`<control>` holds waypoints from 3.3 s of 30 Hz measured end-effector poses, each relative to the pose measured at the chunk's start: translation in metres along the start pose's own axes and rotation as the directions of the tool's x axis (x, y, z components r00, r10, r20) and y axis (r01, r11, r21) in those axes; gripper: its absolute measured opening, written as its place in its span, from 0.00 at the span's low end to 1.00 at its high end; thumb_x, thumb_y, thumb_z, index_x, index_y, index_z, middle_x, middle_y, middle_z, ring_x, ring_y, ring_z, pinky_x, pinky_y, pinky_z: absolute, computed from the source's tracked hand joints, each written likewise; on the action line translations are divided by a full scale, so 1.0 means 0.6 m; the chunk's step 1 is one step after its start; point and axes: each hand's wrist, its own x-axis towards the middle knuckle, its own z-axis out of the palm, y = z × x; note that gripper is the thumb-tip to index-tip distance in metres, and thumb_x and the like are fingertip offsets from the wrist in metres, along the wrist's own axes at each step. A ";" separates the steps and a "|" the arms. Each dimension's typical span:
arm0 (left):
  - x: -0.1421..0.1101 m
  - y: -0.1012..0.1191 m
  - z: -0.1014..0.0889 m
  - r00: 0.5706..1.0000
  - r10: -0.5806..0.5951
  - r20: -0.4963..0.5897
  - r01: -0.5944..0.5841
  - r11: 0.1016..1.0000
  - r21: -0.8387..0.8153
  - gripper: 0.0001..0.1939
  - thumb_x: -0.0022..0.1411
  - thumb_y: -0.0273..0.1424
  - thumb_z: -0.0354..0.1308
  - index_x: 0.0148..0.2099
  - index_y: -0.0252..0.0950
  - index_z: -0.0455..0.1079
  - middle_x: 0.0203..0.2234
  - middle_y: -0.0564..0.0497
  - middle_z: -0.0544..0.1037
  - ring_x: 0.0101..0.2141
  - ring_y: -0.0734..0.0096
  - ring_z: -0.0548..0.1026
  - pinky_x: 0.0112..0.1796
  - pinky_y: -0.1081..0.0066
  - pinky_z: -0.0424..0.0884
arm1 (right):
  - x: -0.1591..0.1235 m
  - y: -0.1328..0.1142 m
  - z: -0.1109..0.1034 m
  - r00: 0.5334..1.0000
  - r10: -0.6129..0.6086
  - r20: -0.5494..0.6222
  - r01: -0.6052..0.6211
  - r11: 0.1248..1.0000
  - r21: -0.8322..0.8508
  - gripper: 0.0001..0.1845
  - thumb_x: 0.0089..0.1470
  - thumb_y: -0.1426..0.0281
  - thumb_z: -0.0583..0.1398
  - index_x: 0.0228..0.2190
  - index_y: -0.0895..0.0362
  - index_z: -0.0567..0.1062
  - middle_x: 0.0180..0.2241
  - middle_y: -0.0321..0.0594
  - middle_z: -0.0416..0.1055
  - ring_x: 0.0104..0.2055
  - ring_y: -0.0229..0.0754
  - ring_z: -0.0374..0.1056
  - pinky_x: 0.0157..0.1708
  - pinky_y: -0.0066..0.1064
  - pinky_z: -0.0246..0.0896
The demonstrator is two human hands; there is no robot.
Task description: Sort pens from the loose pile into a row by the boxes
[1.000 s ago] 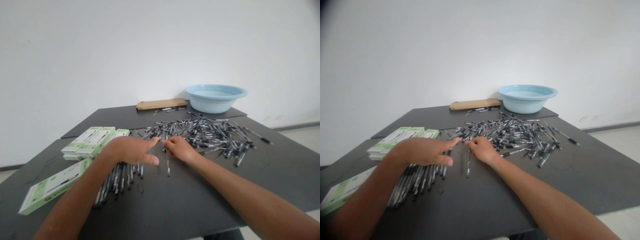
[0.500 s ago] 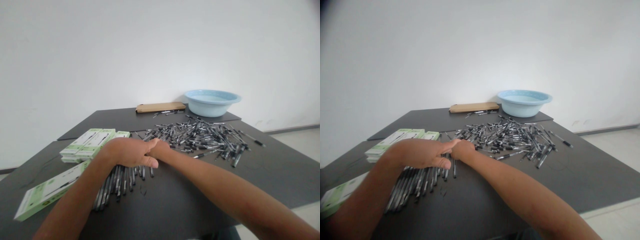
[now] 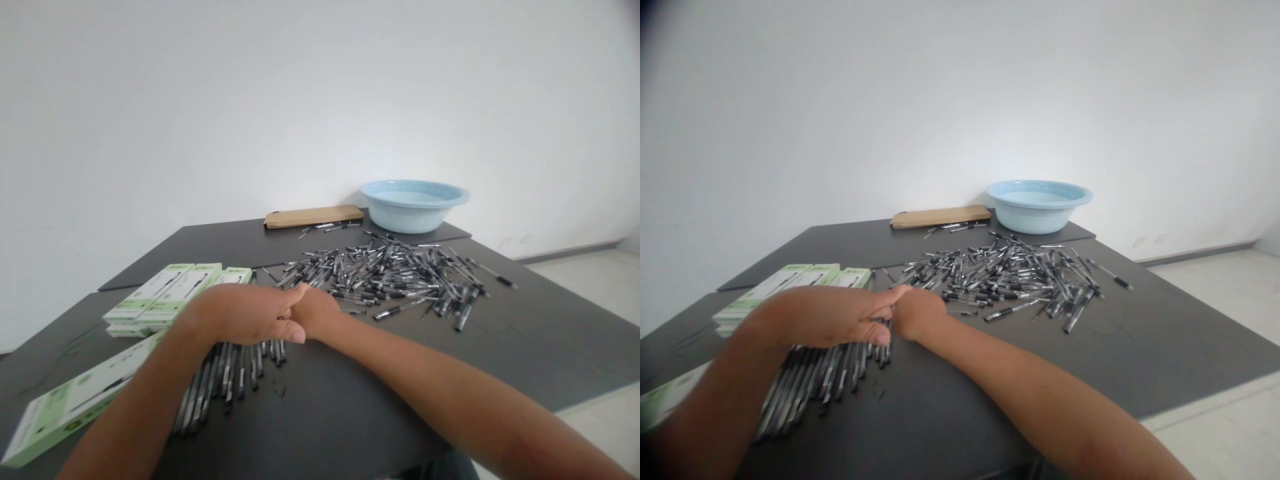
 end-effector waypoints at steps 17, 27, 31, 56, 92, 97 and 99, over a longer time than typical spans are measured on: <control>0.031 0.018 0.003 0.994 -0.079 0.075 0.076 0.996 0.044 0.42 0.66 0.47 0.46 0.71 0.30 0.34 0.54 0.35 0.72 0.51 0.52 0.72 0.47 0.63 0.67 | -0.024 0.191 -0.152 0.991 -0.125 -0.036 0.089 0.851 -0.517 0.16 0.58 0.72 0.53 0.46 0.50 0.74 0.46 0.44 0.69 0.49 0.46 0.64 0.47 0.33 0.54; 0.048 0.025 0.011 0.993 -0.080 0.091 0.076 0.996 0.044 0.41 0.64 0.46 0.48 0.70 0.32 0.39 0.54 0.36 0.71 0.52 0.50 0.71 0.47 0.60 0.67 | -0.021 0.186 -0.147 0.978 -0.203 0.051 0.188 0.745 -0.640 0.18 0.60 0.73 0.51 0.46 0.48 0.74 0.45 0.46 0.68 0.50 0.50 0.63 0.47 0.40 0.55; 0.048 0.023 0.012 0.993 -0.096 0.074 0.092 0.995 0.045 0.40 0.64 0.46 0.48 0.70 0.33 0.39 0.56 0.36 0.70 0.52 0.50 0.71 0.47 0.60 0.67 | -0.018 0.196 -0.155 0.983 -0.177 0.048 0.165 0.741 -0.651 0.18 0.59 0.73 0.51 0.45 0.49 0.75 0.44 0.46 0.69 0.50 0.51 0.64 0.45 0.39 0.57; 0.049 0.036 0.013 0.991 -0.073 0.109 0.065 0.995 0.071 0.32 0.68 0.39 0.46 0.69 0.33 0.47 0.59 0.36 0.66 0.56 0.49 0.66 0.52 0.55 0.64 | -0.039 0.189 -0.211 0.817 -0.310 -0.487 0.080 0.896 -0.436 0.13 0.62 0.71 0.49 0.44 0.60 0.70 0.39 0.46 0.73 0.41 0.45 0.66 0.40 0.30 0.54; 0.063 0.032 0.032 0.994 -0.056 0.097 0.045 0.992 0.115 0.28 0.66 0.36 0.48 0.66 0.31 0.56 0.55 0.37 0.72 0.53 0.49 0.70 0.48 0.57 0.68 | -0.056 0.191 -0.208 0.990 -0.027 0.139 -0.035 0.903 0.429 0.11 0.52 0.72 0.54 0.40 0.55 0.66 0.22 0.28 0.67 0.17 0.30 0.54 0.15 0.20 0.45; 0.056 0.018 0.029 0.996 -0.064 0.057 0.058 0.993 0.106 0.30 0.67 0.39 0.44 0.67 0.31 0.54 0.58 0.39 0.67 0.55 0.51 0.68 0.52 0.56 0.65 | -0.054 0.184 -0.195 0.959 -0.175 0.223 -0.067 0.623 0.779 0.07 0.50 0.72 0.55 0.32 0.60 0.72 0.20 0.32 0.69 0.13 0.28 0.44 0.12 0.22 0.35; 0.055 0.015 0.026 0.996 -0.074 0.050 0.068 0.992 0.111 0.31 0.67 0.40 0.44 0.67 0.31 0.54 0.59 0.39 0.67 0.55 0.51 0.67 0.52 0.56 0.65 | -0.057 0.174 -0.193 0.943 -0.263 0.205 -0.037 0.529 0.848 0.10 0.50 0.72 0.55 0.35 0.62 0.73 0.25 0.37 0.74 0.13 0.27 0.43 0.12 0.23 0.35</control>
